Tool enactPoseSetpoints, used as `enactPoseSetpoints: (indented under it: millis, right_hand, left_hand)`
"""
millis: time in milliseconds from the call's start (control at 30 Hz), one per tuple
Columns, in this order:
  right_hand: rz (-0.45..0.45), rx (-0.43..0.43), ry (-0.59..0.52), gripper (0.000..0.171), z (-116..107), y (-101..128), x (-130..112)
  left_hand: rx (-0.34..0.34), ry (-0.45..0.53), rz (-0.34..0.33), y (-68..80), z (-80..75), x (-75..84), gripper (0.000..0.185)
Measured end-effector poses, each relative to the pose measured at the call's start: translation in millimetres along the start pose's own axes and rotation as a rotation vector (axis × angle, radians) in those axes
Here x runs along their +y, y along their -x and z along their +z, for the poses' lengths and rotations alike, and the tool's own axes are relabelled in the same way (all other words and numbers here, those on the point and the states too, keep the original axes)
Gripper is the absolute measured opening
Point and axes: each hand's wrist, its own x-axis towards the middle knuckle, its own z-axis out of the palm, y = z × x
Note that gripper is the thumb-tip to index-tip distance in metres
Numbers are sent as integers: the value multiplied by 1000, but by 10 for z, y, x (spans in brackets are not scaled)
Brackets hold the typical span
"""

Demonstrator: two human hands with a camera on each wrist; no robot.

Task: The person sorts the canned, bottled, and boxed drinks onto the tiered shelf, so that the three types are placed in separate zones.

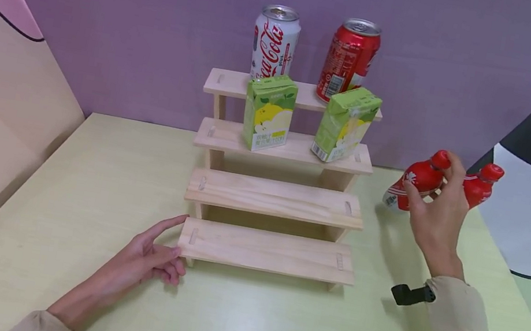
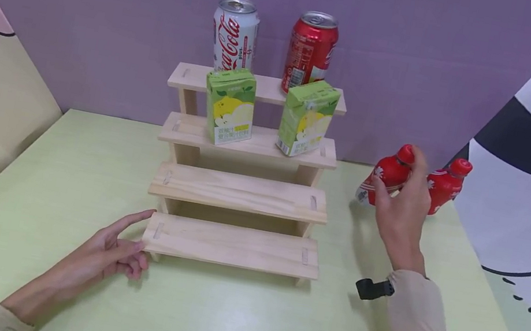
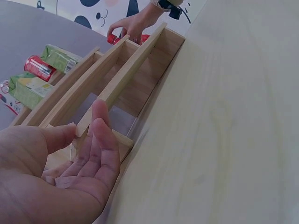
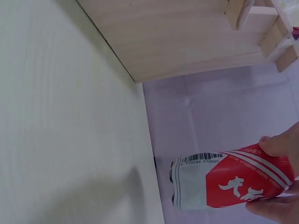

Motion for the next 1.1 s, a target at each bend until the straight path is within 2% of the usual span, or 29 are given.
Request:
enactPoseSetpoints:
  millis: [133,367,767,1100]
  right_hand:
    - [-2,-2,-31,82,-22,17,-17]
    - [-36,9,-18,82,-70,36,-66]
    - [-72,0,-29,80,-156,40,-297]
    - [-130,39,-20,82,-295,145,-452]
  left_hand:
    - [3,-1,10,-12,7,-7,60]
    - [-6,4,13,-34,4,-6,60]
    - [8,-10,27,-16,-9,33,60]
    - [0,-17,12,-3,7,10,59]
